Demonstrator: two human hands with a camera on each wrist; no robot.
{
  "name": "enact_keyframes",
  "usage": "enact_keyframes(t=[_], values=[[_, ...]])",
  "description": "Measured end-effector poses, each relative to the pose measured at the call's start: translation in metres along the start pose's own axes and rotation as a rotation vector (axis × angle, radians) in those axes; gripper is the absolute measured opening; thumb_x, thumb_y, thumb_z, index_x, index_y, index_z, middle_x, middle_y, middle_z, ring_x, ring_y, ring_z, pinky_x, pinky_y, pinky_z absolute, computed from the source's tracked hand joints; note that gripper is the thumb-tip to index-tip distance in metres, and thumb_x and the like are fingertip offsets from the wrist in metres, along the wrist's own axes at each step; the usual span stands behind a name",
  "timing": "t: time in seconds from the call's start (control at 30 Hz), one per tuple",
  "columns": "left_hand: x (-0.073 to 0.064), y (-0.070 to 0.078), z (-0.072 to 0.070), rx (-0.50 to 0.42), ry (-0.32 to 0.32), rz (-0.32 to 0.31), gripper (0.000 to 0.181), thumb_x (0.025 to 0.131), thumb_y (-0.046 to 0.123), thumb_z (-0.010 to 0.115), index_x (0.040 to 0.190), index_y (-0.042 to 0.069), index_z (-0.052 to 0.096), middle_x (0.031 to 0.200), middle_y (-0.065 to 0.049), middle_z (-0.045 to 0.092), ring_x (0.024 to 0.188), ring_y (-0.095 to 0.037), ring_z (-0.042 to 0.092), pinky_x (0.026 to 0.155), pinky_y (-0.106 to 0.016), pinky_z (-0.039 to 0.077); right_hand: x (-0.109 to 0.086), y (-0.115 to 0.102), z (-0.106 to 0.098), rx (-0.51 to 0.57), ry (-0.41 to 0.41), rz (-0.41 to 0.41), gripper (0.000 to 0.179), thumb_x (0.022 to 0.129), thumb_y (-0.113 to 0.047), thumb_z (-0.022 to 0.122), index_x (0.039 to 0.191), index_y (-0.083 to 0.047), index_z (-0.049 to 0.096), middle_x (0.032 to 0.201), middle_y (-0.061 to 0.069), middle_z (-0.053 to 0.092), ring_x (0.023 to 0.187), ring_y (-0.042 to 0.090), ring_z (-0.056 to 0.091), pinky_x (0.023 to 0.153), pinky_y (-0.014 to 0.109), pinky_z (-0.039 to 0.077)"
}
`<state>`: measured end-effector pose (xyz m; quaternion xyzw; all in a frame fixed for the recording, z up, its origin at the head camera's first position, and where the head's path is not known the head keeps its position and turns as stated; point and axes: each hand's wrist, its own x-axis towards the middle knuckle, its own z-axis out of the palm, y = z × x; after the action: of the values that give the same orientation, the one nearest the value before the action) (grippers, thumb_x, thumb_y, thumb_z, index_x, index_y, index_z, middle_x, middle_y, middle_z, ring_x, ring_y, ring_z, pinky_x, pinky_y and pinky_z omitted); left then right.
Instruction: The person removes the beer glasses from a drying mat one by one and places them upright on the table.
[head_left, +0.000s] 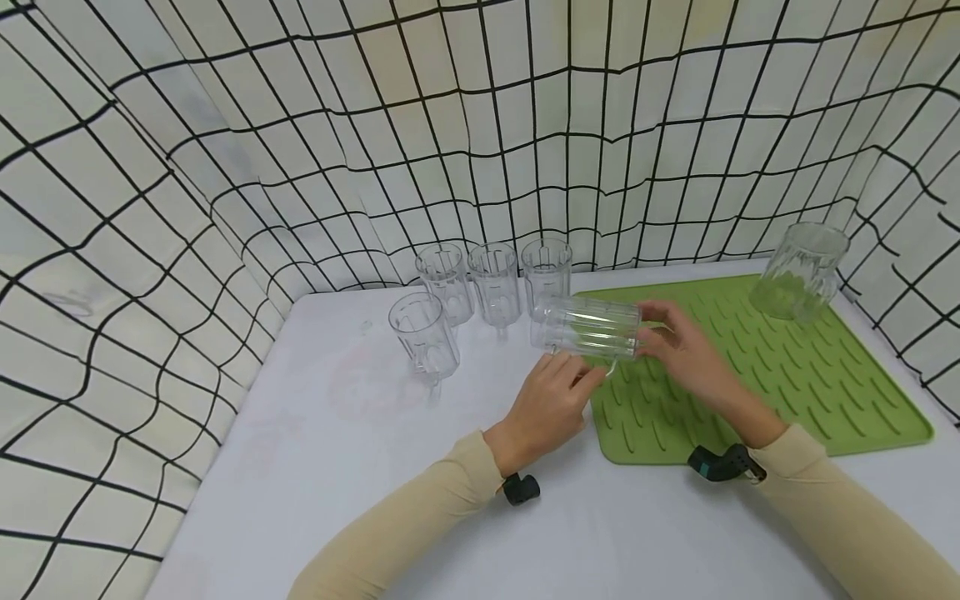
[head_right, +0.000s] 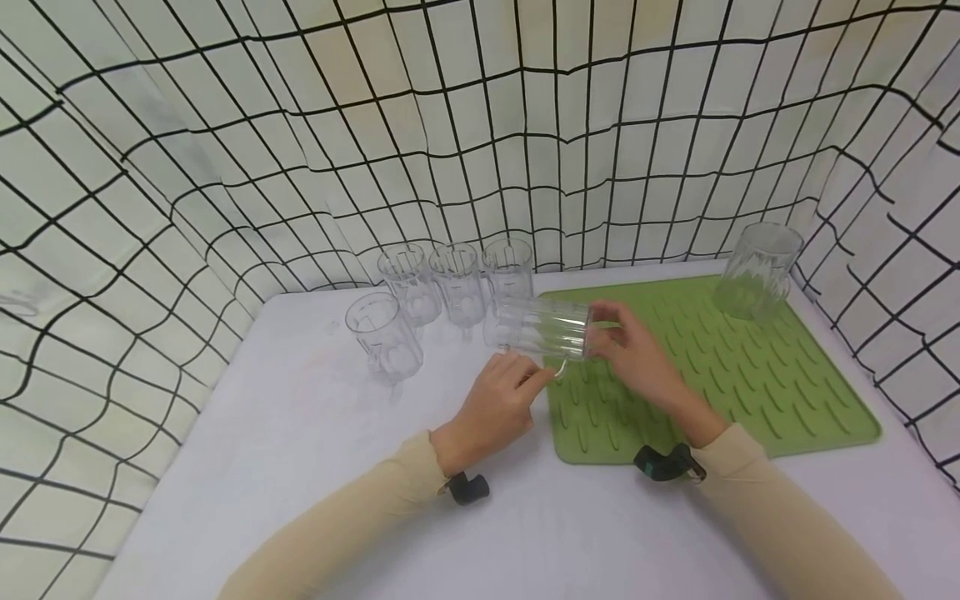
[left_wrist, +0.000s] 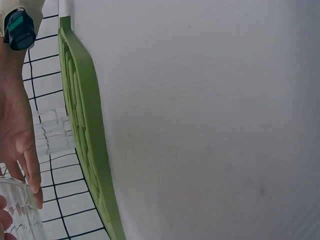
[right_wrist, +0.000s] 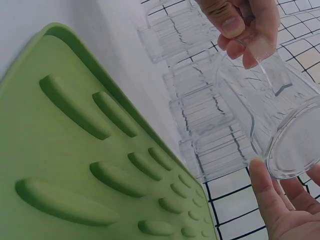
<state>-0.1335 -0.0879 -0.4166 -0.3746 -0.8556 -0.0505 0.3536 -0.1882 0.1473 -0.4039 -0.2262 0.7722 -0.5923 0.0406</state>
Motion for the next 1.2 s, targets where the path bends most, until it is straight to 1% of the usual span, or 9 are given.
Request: enact_keyframes(t=[0.07,0.13,0.27,0.5,0.67,0.83,0.93,1.03,1.2], values=[[-0.001,0.0,0.002,0.0,-0.003,-0.002,0.033,0.079,-0.002,0.071,0.108,0.015,0.072,0.094,0.004,0.066,0.084,-0.013,0.057,0.068,-0.023,0.041,-0.001,0.0,0.0,-0.018,0.006,0.03,0.053,0.108,-0.018,0.054,0.152,0.002,0.032,0.149,0.028,0.044,0.115,-0.005,0.059,0.092,0.011,0.055],[-0.003,0.0,0.003,-0.002,-0.006,-0.004,0.034,0.079,-0.002,0.071,0.109,0.015,0.072,0.094,0.004,0.066,0.084,-0.013,0.057,0.068,-0.023,0.041,-0.001,0.0,0.001,-0.032,0.013,0.055,0.057,0.106,-0.019,0.058,0.154,-0.002,0.033,0.151,0.025,0.045,0.122,0.003,0.058,0.093,0.01,0.053],[-0.004,0.0,0.005,0.004,-0.013,-0.003,0.034,0.08,-0.001,0.072,0.11,0.015,0.073,0.093,0.004,0.066,0.083,-0.013,0.057,0.068,-0.023,0.041,0.0,0.001,0.002,-0.041,0.02,0.069,0.06,0.105,-0.019,0.061,0.155,-0.006,0.033,0.152,0.02,0.045,0.129,0.017,0.056,0.094,0.01,0.053],[-0.006,-0.001,0.001,0.012,-0.009,0.003,0.031,0.083,0.001,0.073,0.11,0.015,0.072,0.092,0.004,0.065,0.082,-0.013,0.056,0.067,-0.023,0.04,0.0,-0.001,0.004,-0.027,0.026,0.061,0.059,0.101,-0.017,0.067,0.152,-0.01,0.038,0.149,0.016,0.046,0.121,0.002,0.056,0.09,0.015,0.057],[-0.006,0.0,-0.001,0.036,0.0,0.008,0.029,0.086,0.003,0.072,0.112,0.015,0.073,0.092,0.004,0.066,0.081,-0.013,0.055,0.068,-0.023,0.041,0.0,-0.004,0.006,-0.01,0.044,0.052,0.057,0.099,-0.013,0.069,0.148,-0.007,0.04,0.144,0.014,0.048,0.117,0.0,0.058,0.087,0.018,0.06],[-0.006,-0.001,-0.005,0.031,0.012,0.018,0.039,0.085,0.0,0.068,0.121,0.013,0.073,0.102,0.004,0.073,0.088,-0.012,0.06,0.078,-0.024,0.048,0.0,-0.006,0.006,0.013,0.08,0.027,0.054,0.098,-0.009,0.068,0.145,-0.005,0.042,0.135,0.001,0.051,0.114,-0.002,0.059,0.084,0.018,0.06],[-0.005,-0.005,-0.007,0.006,0.044,0.029,0.048,0.082,-0.004,0.065,0.126,0.013,0.072,0.109,0.002,0.074,0.099,-0.013,0.064,0.089,-0.025,0.053,0.001,-0.008,0.006,0.019,0.104,-0.003,0.054,0.097,-0.007,0.069,0.144,-0.004,0.043,0.13,-0.007,0.052,0.114,0.0,0.06,0.084,0.017,0.06],[-0.003,-0.009,-0.01,-0.025,0.1,0.022,0.044,0.086,-0.003,0.065,0.126,0.013,0.071,0.114,0.0,0.072,0.109,-0.016,0.066,0.094,-0.028,0.054,0.002,-0.011,0.006,0.03,0.12,-0.025,0.053,0.097,-0.006,0.069,0.143,-0.004,0.043,0.128,-0.01,0.053,0.114,0.002,0.061,0.085,0.016,0.06],[0.0,-0.012,-0.013,-0.178,0.22,-0.08,0.029,0.096,0.006,0.068,0.125,0.007,0.068,0.117,-0.007,0.068,0.112,-0.023,0.061,0.093,-0.033,0.053,0.002,-0.018,0.003,0.047,0.158,-0.018,0.051,0.097,-0.006,0.069,0.141,-0.01,0.046,0.126,-0.011,0.054,0.111,0.001,0.061,0.085,0.014,0.059]])
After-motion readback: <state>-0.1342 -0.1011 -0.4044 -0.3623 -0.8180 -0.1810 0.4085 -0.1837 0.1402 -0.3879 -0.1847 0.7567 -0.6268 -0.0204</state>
